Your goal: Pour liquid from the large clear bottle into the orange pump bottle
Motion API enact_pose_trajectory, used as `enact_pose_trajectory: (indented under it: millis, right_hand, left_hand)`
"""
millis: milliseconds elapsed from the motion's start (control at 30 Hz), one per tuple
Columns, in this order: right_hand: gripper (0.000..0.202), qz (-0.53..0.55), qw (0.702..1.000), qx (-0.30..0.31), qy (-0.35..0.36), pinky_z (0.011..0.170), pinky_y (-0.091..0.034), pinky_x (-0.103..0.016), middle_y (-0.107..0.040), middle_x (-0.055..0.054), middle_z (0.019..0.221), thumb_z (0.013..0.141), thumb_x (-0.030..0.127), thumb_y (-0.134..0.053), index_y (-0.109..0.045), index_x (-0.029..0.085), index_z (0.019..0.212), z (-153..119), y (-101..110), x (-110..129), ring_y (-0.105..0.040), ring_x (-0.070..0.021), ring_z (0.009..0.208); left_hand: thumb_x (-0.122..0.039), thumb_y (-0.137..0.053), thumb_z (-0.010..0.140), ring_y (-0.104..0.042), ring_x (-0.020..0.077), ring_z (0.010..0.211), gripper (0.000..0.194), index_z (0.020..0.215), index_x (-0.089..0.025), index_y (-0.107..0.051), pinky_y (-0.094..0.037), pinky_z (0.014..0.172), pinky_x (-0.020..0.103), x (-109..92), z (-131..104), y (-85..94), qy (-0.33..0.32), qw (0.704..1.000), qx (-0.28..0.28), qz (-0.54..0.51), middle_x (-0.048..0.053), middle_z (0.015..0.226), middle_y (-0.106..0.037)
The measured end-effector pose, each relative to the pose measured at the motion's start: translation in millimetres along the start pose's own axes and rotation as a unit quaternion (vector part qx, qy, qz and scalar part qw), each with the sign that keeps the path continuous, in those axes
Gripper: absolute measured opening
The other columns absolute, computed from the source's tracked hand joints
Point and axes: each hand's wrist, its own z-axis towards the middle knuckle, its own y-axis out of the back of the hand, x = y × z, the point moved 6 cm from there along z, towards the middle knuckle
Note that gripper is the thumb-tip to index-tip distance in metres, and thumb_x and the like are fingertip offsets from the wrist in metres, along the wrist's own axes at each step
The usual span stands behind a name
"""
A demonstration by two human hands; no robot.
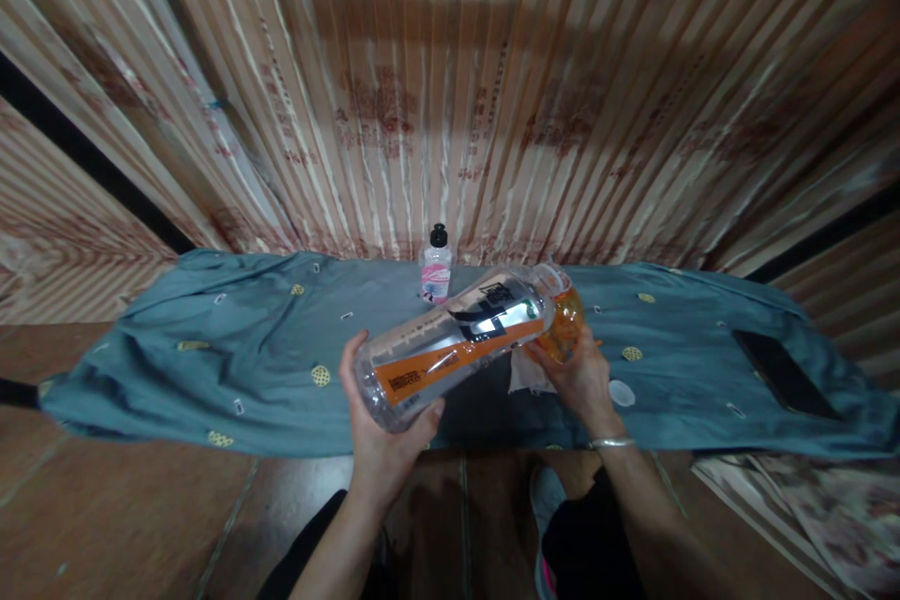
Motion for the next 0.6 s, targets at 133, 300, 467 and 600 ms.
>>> enact_pose_trajectory:
  millis: [133,300,467,600]
  right_hand:
    - [0.096,0.005,1.000,0.002,-0.006,0.080,-0.058,-0.044,-0.073,-0.020,0.107,0.071,0.089,-0.053,-0.054,0.012,0.128,0.1,0.2,0.3,-0.071,-0.0341,0.097]
    - [0.097,0.006,1.000,0.005,-0.012,0.080,-0.057,-0.046,-0.073,-0.021,0.109,0.069,0.090,-0.053,-0.054,0.012,0.126,0.3,0.1,-1.6,-0.071,-0.0356,0.099]
    - [0.098,0.007,1.000,0.007,-0.017,0.081,-0.057,-0.045,-0.073,-0.022,0.110,0.070,0.090,-0.052,-0.054,0.011,0.128,0.2,0.3,-1.8,-0.071,-0.0356,0.100]
    - [0.101,0.007,1.000,0.007,-0.020,0.083,-0.057,-0.046,-0.073,-0.022,0.113,0.070,0.091,-0.051,-0.053,0.011,0.131,-0.4,0.2,-0.6,-0.072,-0.0350,0.101]
  left_hand:
    - [-0.033,-0.086,0.060,-0.069,0.0197,0.091,0.093,0.139,-0.025,-0.036,-0.058,0.083,0.033,1.8,-1.1,0.8,-0.003,1.000,-0.004,0.005,0.004,0.109,-0.062]
    - [-0.032,-0.087,0.061,-0.069,0.0202,0.093,0.092,0.139,-0.027,-0.037,-0.059,0.084,0.034,2.8,-3.2,1.4,0.005,1.000,-0.013,0.002,0.004,0.110,-0.062]
    - [-0.031,-0.087,0.061,-0.070,0.0209,0.094,0.094,0.138,-0.026,-0.033,-0.058,0.086,0.035,1.7,-1.5,0.3,0.024,1.000,0.014,-0.004,0.005,0.111,-0.062]
    - [-0.033,-0.088,0.061,-0.069,0.0212,0.096,0.096,0.140,-0.026,-0.033,-0.057,0.089,0.035,5.0,-2.1,1.8,0.025,1.000,0.013,-0.002,0.005,0.114,-0.061]
